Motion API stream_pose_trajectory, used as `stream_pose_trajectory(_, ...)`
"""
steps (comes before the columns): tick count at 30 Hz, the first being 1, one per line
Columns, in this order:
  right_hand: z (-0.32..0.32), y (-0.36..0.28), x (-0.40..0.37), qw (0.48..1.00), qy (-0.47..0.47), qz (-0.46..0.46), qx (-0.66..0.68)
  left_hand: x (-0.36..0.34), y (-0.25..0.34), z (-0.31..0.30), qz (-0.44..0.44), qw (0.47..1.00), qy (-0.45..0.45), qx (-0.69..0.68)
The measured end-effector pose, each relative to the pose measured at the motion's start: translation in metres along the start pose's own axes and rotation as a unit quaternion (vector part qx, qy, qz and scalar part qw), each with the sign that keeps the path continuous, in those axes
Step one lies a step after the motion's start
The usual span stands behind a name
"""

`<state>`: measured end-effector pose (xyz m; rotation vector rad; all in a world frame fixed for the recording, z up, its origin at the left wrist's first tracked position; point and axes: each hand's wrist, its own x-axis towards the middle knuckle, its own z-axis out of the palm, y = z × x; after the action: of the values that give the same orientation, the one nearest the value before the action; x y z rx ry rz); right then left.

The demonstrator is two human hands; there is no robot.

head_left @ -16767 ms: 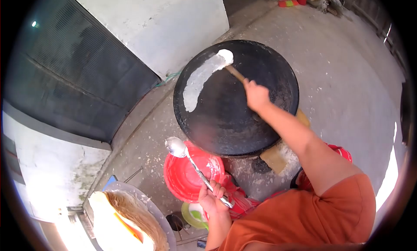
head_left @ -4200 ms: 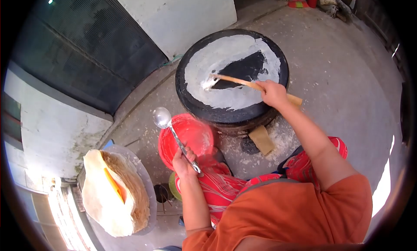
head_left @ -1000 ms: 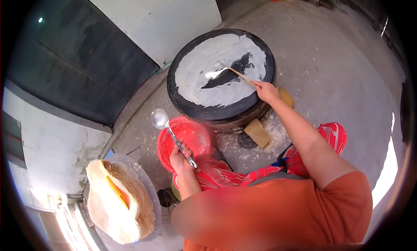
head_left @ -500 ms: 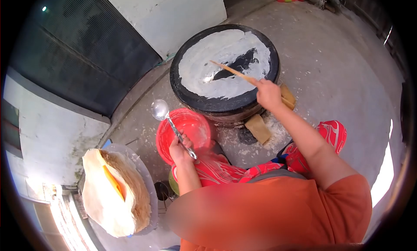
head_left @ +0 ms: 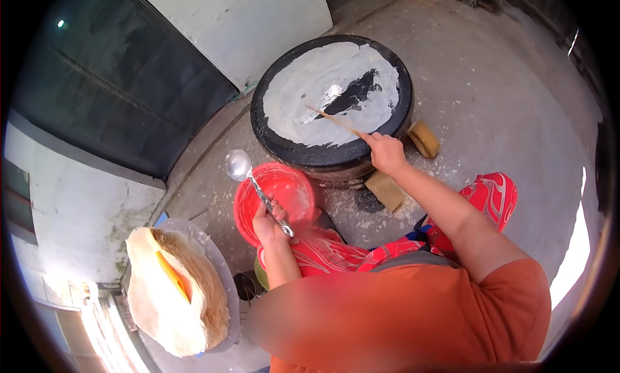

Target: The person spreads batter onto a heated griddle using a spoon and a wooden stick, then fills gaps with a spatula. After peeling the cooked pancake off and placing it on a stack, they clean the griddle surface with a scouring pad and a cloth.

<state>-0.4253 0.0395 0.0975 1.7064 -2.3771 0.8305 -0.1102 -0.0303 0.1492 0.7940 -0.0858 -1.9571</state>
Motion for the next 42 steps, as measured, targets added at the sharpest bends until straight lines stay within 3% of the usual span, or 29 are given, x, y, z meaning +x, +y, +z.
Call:
stream_pose_trajectory(2,0.003,0.017,0.0,0.997,0.004,-0.021,-0.072,-0.001,0.0,0.0,-0.005,1.0,0.001,-0.003)
stream_pose_trajectory(4,-0.005,0.034,0.009,0.993,0.01,0.047,-0.108,-0.004,-0.002,0.003,0.0,1.0,0.011,0.017)
stream_pose_trajectory(6,-0.014,0.039,0.006,0.992,0.016,0.113,-0.044,-0.004,0.0,0.001,-0.001,1.0,0.006,0.023)
stream_pose_trajectory(9,-0.012,0.014,-0.009,0.987,0.06,0.143,0.031,-0.003,-0.001,0.003,0.006,1.0,0.012,0.025)
stream_pose_trajectory(12,-0.013,0.013,-0.016,0.999,0.003,0.028,-0.035,-0.003,-0.002,0.004,0.01,1.0,0.021,0.019)
stream_pose_trajectory(15,-0.012,0.057,0.004,0.991,0.053,0.064,-0.108,-0.003,-0.001,0.004,-0.002,1.0,0.011,0.022)
stream_pose_trajectory(18,-0.021,0.066,0.014,0.985,0.058,0.158,-0.021,-0.001,-0.002,0.002,-0.003,1.0,0.002,0.027)
stream_pose_trajectory(20,-0.015,0.053,0.003,0.985,0.073,0.155,0.011,0.0,-0.001,0.001,0.002,1.0,0.004,0.03)
stream_pose_trajectory(21,-0.018,0.044,-0.002,0.989,0.023,0.148,0.01,0.0,-0.002,0.002,0.004,1.0,0.01,0.022)
stream_pose_trajectory(24,-0.018,0.063,-0.003,0.988,0.02,0.142,-0.051,0.0,-0.004,0.004,0.003,1.0,0.02,0.02)
stream_pose_trajectory(28,-0.037,0.08,0.006,0.973,0.016,0.224,-0.063,-0.002,-0.003,0.007,-0.001,0.999,0.019,0.039)
stream_pose_trajectory(29,-0.041,0.075,0.006,0.959,-0.021,0.277,-0.05,-0.002,-0.003,0.005,-0.003,0.999,0.017,0.04)
stream_pose_trajectory(30,-0.04,0.079,0.007,0.959,-0.019,0.278,-0.051,-0.001,-0.003,0.004,0.0,0.999,0.013,0.035)
stream_pose_trajectory(32,-0.028,0.093,0.007,0.963,-0.009,0.253,0.091,0.003,-0.003,0.005,0.004,0.999,0.011,0.03)
stream_pose_trajectory(34,-0.007,0.13,0.017,0.955,0.034,0.254,0.147,0.002,-0.005,0.005,-0.002,1.0,0.012,0.024)
stream_pose_trajectory(35,-0.009,0.135,0.021,0.939,0.01,0.287,0.189,0.0,-0.004,0.004,-0.002,1.0,0.015,0.027)
stream_pose_trajectory(36,-0.015,0.13,0.02,0.938,0.01,0.289,0.19,0.0,-0.004,0.004,-0.009,0.999,0.017,0.032)
stream_pose_trajectory(38,-0.033,0.115,0.023,0.959,-0.083,0.239,0.127,0.002,-0.005,0.007,-0.014,0.999,0.015,0.034)
stream_pose_trajectory(40,-0.033,0.115,0.017,0.968,-0.079,0.209,0.117,0.001,-0.006,0.007,-0.004,0.999,0.006,0.036)
stream_pose_trajectory(42,-0.031,0.123,0.013,0.953,-0.08,0.209,0.205,0.0,-0.006,0.008,-0.002,0.999,0.01,0.035)
